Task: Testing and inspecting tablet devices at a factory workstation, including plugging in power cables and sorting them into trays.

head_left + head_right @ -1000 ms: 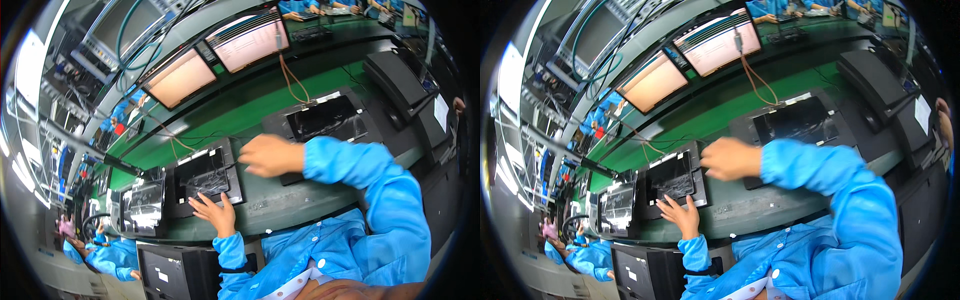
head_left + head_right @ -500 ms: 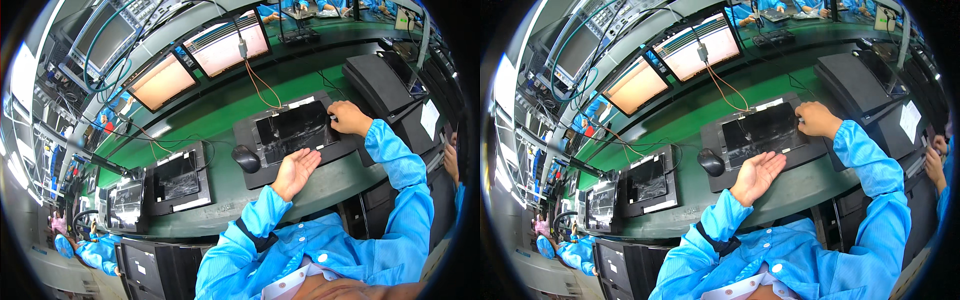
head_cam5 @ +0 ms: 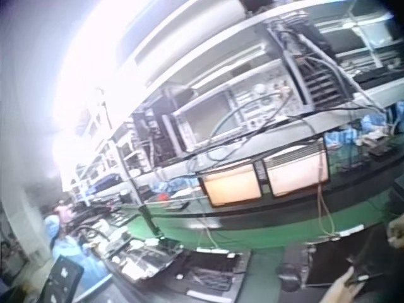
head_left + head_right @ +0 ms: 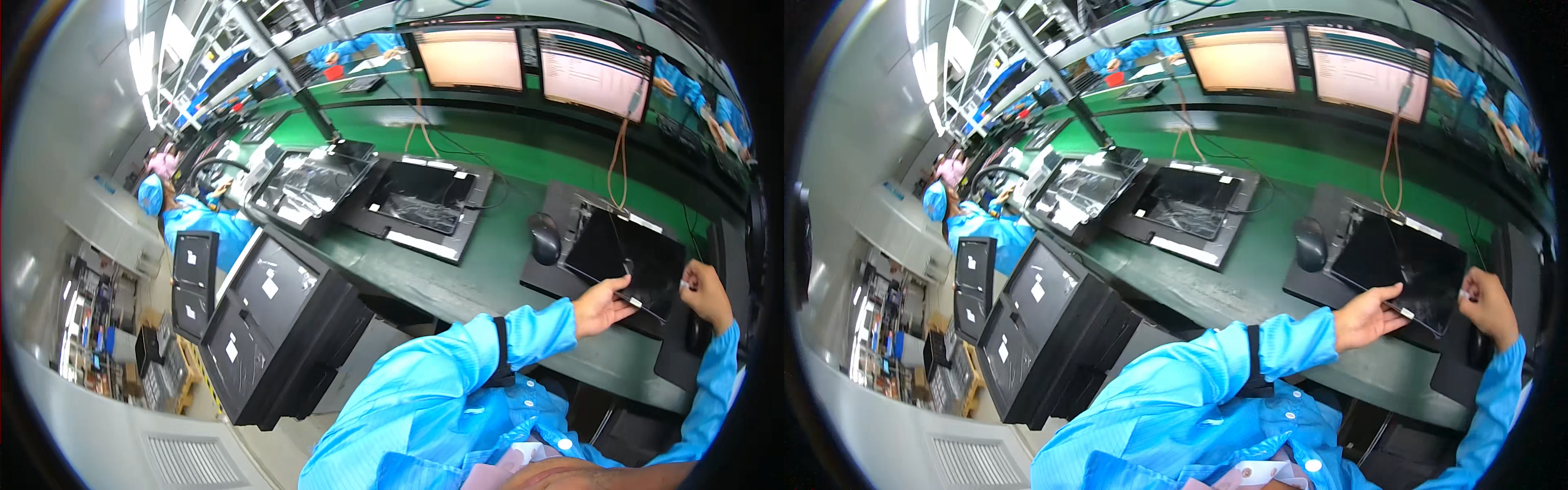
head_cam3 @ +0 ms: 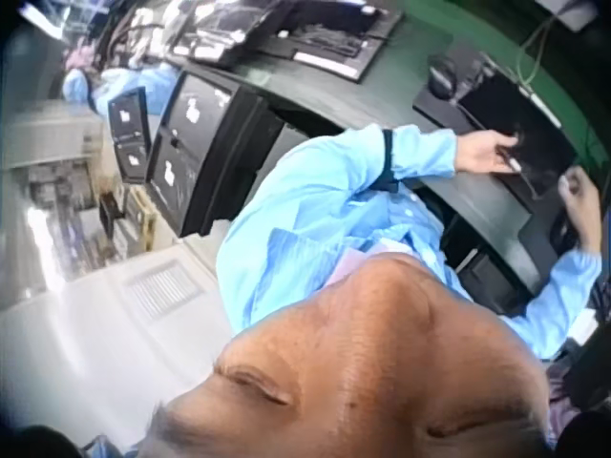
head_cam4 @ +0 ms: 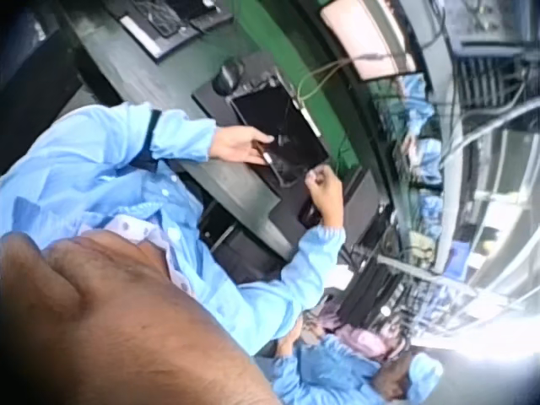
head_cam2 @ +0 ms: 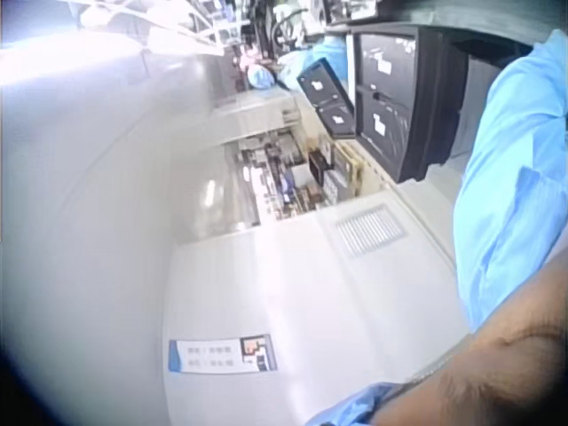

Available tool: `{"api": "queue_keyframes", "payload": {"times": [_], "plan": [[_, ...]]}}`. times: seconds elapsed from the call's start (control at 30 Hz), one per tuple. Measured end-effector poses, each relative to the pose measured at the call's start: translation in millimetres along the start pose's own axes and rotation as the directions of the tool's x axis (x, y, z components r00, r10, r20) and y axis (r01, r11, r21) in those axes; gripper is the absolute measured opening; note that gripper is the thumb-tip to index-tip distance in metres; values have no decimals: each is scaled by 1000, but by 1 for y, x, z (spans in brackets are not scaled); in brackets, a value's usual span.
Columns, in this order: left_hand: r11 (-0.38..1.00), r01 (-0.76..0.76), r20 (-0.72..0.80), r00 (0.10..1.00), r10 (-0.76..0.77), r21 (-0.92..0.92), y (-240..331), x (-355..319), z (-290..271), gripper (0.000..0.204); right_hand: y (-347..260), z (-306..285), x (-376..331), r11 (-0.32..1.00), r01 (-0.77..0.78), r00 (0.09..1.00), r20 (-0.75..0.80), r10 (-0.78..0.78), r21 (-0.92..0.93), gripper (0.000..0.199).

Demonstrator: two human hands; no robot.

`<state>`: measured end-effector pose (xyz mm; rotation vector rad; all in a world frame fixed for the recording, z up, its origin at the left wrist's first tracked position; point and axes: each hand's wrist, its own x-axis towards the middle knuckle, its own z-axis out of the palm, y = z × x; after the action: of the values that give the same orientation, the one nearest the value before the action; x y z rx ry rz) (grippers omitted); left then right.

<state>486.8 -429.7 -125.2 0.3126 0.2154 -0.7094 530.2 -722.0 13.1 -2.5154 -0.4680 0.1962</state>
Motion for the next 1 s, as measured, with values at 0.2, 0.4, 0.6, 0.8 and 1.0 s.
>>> {"api": "queue_keyframes", "payload": {"times": [0.2,0.4,0.6,0.8,1.0], "plan": [[879,-452,175,887,426,150,14,-93,29,35,-28,-2,-36,999,-5,936,-351,16,32,47],[452,-862,-79,446,892,230,162,-225,36,36,-62,52,-27,949,190,926,-276,-259,-253,53],[98,-830,-13,109,994,549,432,-301,-37,47,-25,108,-35,964,-56,795,-595,-114,-259,53],[-14,-786,-134,-124,983,618,508,-334,-137,60,45,113,-75,938,-305,651,-755,79,-166,54],[433,-821,-193,525,829,-371,448,-375,-72,93,60,115,-78,822,-401,708,-707,-3,-405,64]]}}
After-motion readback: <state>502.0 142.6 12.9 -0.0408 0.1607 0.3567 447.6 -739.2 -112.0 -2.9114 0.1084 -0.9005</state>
